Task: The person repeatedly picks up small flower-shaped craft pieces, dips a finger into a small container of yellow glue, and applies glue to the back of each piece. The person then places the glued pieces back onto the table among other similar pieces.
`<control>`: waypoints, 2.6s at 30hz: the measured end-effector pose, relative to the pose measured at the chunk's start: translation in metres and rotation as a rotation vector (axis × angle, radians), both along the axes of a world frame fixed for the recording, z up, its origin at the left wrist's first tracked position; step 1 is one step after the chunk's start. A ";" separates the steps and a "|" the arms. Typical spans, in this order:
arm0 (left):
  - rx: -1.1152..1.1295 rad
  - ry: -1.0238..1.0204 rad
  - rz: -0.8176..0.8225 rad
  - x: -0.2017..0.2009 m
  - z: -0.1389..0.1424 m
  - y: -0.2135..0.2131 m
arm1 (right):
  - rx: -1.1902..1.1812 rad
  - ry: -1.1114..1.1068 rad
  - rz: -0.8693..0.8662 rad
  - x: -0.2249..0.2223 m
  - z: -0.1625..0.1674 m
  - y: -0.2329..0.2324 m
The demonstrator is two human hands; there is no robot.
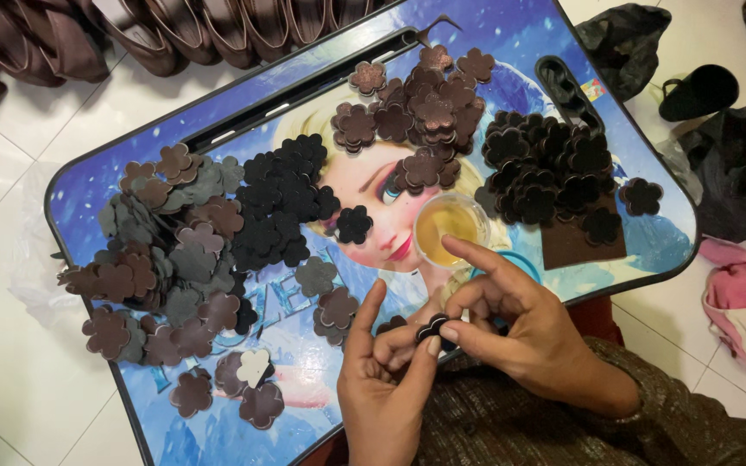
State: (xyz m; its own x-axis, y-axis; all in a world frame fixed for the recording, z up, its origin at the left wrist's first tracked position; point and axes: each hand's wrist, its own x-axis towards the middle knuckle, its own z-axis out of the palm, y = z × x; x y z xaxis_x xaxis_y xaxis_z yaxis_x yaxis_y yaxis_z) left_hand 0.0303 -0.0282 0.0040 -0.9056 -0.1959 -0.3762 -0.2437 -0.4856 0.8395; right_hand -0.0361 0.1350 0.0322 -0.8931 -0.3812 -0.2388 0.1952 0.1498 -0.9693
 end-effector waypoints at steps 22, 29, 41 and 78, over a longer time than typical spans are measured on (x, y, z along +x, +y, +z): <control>0.029 0.084 0.005 0.015 -0.014 -0.020 | -0.031 0.004 0.000 0.012 -0.005 -0.013; -0.063 0.031 0.026 0.014 -0.026 -0.016 | -0.052 -0.021 0.031 0.015 -0.010 -0.018; -0.105 0.139 0.024 0.022 -0.047 -0.020 | -0.069 -0.125 0.050 0.015 0.002 -0.018; -1.460 0.281 -0.088 -0.081 0.033 -0.074 | 0.671 1.073 0.069 -0.030 0.021 -0.019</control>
State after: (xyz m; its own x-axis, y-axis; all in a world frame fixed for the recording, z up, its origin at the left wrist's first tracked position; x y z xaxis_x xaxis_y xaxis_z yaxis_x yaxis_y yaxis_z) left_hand -0.0509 -0.1023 0.0370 -0.9421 -0.1786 0.2838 0.0219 0.8118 0.5836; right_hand -0.0663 0.1163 0.0533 -0.7402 -0.5194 0.4271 -0.6666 0.6498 -0.3651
